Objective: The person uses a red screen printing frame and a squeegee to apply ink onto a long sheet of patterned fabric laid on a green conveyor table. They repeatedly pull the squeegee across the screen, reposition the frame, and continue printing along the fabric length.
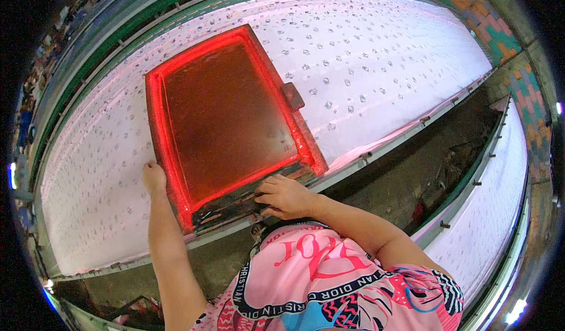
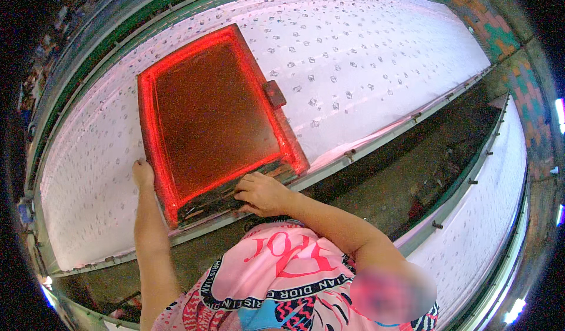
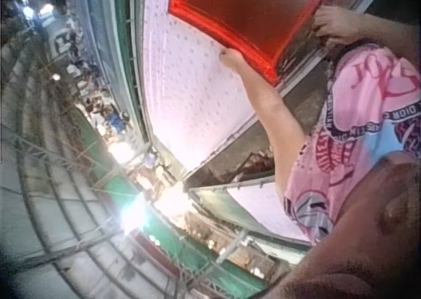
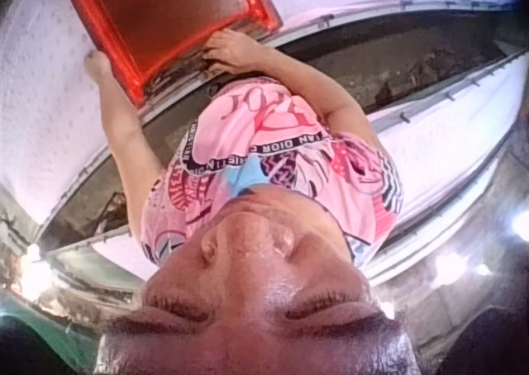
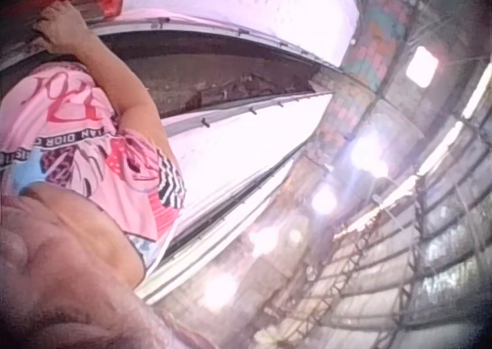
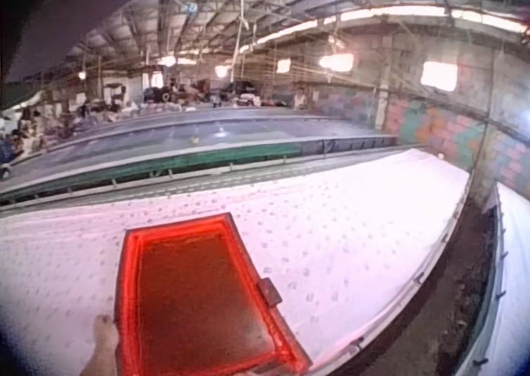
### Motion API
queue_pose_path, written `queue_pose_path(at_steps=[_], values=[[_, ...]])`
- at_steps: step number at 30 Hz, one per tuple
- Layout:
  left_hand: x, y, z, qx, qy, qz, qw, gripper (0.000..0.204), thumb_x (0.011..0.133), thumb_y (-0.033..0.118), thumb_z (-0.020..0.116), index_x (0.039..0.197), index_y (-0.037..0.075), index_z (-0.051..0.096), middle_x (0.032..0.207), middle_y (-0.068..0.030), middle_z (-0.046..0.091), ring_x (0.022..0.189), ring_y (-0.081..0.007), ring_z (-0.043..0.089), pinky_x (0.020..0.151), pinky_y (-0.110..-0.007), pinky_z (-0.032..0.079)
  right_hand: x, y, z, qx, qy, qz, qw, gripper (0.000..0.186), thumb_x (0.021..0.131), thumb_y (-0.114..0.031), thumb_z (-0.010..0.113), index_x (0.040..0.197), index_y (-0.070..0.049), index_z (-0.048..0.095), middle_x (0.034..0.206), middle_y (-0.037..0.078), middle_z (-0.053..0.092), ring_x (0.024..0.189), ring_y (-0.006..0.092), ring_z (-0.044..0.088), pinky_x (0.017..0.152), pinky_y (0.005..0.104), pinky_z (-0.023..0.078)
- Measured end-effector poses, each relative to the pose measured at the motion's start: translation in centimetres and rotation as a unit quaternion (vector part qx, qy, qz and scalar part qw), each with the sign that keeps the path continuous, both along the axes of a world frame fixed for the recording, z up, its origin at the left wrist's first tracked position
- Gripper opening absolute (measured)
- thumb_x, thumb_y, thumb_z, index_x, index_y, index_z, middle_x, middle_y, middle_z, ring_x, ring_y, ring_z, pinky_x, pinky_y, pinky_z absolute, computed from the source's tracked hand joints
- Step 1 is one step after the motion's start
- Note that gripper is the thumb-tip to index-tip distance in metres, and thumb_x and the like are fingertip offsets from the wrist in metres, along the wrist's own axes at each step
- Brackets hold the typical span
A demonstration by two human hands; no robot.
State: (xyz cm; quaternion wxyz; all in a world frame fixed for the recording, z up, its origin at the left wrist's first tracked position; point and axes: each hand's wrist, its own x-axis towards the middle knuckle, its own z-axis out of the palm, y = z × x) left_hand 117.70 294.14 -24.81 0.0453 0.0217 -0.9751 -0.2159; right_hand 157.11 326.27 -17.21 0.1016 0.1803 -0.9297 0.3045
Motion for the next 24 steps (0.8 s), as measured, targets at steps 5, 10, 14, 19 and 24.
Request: queue_pose_path(at_steps=[5, 10, 14, 19, 24], values=[[2.3, 2.5, 2.5, -0.071, 0.011, 0.07, 0.995, 0.054, 0.11, 0.042, 0.047, 0.121, -0.002, 0.077, 0.126, -0.0317, 0.075, 0.116, -0.0528, 0.071, 0.1, -0.06, 0.056, 2.2, 8.8, -0.1, -0.076, 0.049, -0.13, 0.987, 0.035, 0.092, -0.021, 0.083, 0.122, -0.006, 0.075, 0.133, 0.016, 0.071, 0.126, 0.0373, 0.065, 0.108, 0.05, 0.054], [2.6, 3.2, 3.9, -0.12, -0.008, 0.087, 0.989, 0.054, 0.112, 0.042, 0.045, 0.125, 0.0, 0.076, 0.127, -0.0285, 0.075, 0.119, -0.0496, 0.071, 0.104, -0.059, 0.054, 0.1, 15.3, -0.5, -0.113, 0.046, -0.295, 0.947, 0.047, 0.091, -0.004, 0.078, 0.138, -0.004, 0.071, 0.144, 0.025, 0.064, 0.134, 0.0448, 0.061, 0.114, 0.0501, 0.05], [2.9, 4.0, 4.2, -0.129, 0.004, 0.091, 0.987, 0.052, 0.112, 0.042, 0.046, 0.121, 0.002, 0.077, 0.124, -0.028, 0.076, 0.117, -0.0495, 0.071, 0.102, -0.059, 0.055, -3.9, 18.4, -2.7, -0.132, -0.006, -0.357, 0.925, 0.078, 0.091, -0.014, 0.084, 0.161, -0.005, 0.05, 0.157, 0.029, 0.051, 0.137, 0.0464, 0.058, 0.116, 0.0512, 0.051], [2.6, 2.8, 3.4, -0.081, -0.002, 0.081, 0.993, 0.051, 0.112, 0.039, 0.047, 0.114, -0.001, 0.078, 0.116, -0.0287, 0.077, 0.112, -0.0516, 0.071, 0.1, -0.059, 0.054, -8.4, 19.9, -3.4, -0.365, -0.135, -0.365, 0.846, 0.087, 0.094, -0.017, 0.084, 0.167, 0.001, 0.041, 0.157, 0.025, 0.057, 0.14, 0.0348, 0.06, 0.115, 0.0445, 0.052], [1.7, 3.1, 2.4, -0.039, 0.014, 0.057, 0.997, 0.05, 0.112, 0.039, 0.05, 0.114, -0.004, 0.077, 0.113, -0.0307, 0.076, 0.111, -0.0518, 0.071, 0.098, -0.06, 0.053, -10.2, 21.5, -4.4, -0.353, -0.16, -0.378, 0.841, 0.081, 0.097, -0.009, 0.08, 0.167, 0.002, 0.041, 0.154, 0.021, 0.063, 0.138, 0.027, 0.062, 0.117, 0.0391, 0.048]])
